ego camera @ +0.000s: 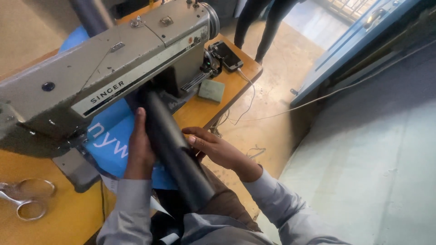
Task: The person aligns a blue printed banner with a black fabric strip under the presser foot of a Singer sewing machine. They guide the materials through the machine to sew the strip along the edge of the banner, adjusting the fabric as needed.
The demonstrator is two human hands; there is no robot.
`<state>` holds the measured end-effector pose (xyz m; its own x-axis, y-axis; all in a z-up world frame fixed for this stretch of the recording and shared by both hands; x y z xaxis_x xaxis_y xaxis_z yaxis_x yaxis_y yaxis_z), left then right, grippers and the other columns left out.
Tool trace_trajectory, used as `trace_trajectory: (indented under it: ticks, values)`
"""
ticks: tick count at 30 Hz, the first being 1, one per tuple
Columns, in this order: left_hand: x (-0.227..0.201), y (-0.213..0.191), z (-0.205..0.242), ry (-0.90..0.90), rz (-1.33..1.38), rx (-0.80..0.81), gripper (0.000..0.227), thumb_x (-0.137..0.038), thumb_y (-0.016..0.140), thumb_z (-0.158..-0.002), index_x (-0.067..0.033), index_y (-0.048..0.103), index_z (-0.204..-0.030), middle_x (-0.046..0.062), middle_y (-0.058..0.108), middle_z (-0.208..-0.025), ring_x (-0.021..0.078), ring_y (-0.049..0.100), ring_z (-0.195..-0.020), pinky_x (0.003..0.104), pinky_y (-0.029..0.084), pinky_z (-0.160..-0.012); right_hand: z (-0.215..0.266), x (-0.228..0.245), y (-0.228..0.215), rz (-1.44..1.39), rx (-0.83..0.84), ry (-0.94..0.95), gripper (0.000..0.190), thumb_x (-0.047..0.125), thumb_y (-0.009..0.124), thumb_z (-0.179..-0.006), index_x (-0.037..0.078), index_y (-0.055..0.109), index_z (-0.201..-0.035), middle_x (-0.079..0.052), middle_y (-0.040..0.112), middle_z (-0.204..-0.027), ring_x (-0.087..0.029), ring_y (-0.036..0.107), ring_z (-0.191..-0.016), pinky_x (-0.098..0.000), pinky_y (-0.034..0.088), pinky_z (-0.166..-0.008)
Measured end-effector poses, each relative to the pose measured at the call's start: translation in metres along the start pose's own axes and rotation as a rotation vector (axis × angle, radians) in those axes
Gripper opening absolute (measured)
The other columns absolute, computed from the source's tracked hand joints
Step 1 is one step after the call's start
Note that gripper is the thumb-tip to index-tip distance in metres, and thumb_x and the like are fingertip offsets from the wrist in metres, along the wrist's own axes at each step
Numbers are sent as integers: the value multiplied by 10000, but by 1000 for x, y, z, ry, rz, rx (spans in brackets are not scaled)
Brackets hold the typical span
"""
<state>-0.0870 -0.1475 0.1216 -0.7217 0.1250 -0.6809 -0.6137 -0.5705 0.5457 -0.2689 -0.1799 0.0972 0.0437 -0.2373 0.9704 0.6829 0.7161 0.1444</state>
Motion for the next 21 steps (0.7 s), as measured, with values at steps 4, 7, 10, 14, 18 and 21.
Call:
trace_trajectory:
  ticks: [4,7,10,14,18,21]
  values:
    - [16,-8,-9,260,-478,-243,720,-608,767,-926,-64,662,-1384,200,709,-1327,331,695,-1243,487,564,-1030,10,4,-10,192,-13,65,870,591,647,-1030,19,409,-1641,-273,695,-1231,-298,744,-1006,-386,639,-762]
    - [23,-11,-7,288,-623,-271,675,-615,710,-991,-111,623,-1431,161,678,-1399,335,654,-1322,503,548,-1069,17,7,-16,323,-41,128,941,607,692,-986,40,370,-1664,-271,712,-1214,-332,752,-990,-405,634,-774]
    - [38,-29,-13,131,-338,-127,578,-647,650,-1014,-161,637,-1325,96,705,-1257,288,662,-1049,404,562,-844,24,4,-24,388,-43,150,958,597,691,-979,31,346,-1673,-304,711,-1223,-387,751,-1001,-439,624,-798]
    - [13,-10,30,-122,180,143,604,-780,505,-1001,-207,674,-1088,58,747,-987,251,691,-725,356,618,-627,31,12,-32,295,-77,133,911,581,682,-979,48,399,-1662,-269,727,-1192,-344,719,-1010,-403,594,-821]
    - [42,-24,11,-137,5,169,366,-539,709,-1009,-181,724,-1084,32,728,-908,223,720,-745,335,669,-683,40,27,-44,283,-40,129,988,641,662,-958,20,370,-1668,-336,703,-1239,-414,722,-1045,-465,590,-872]
    - [49,-9,23,-144,-174,91,424,-434,781,-986,-60,582,-996,122,561,-710,300,684,-655,391,676,-603,45,48,-48,339,-58,96,1007,641,679,-931,9,384,-1657,-316,715,-1245,-362,689,-1009,-456,586,-828]
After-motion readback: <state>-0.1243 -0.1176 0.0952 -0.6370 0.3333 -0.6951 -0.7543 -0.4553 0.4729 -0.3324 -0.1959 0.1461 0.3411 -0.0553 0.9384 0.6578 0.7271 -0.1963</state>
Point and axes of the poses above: each hand's wrist, its own z-axis away from the middle knuckle, its own y-axis out of the palm, x = y × z, the point moved 2 cm from there along -z, towards the middle knuckle
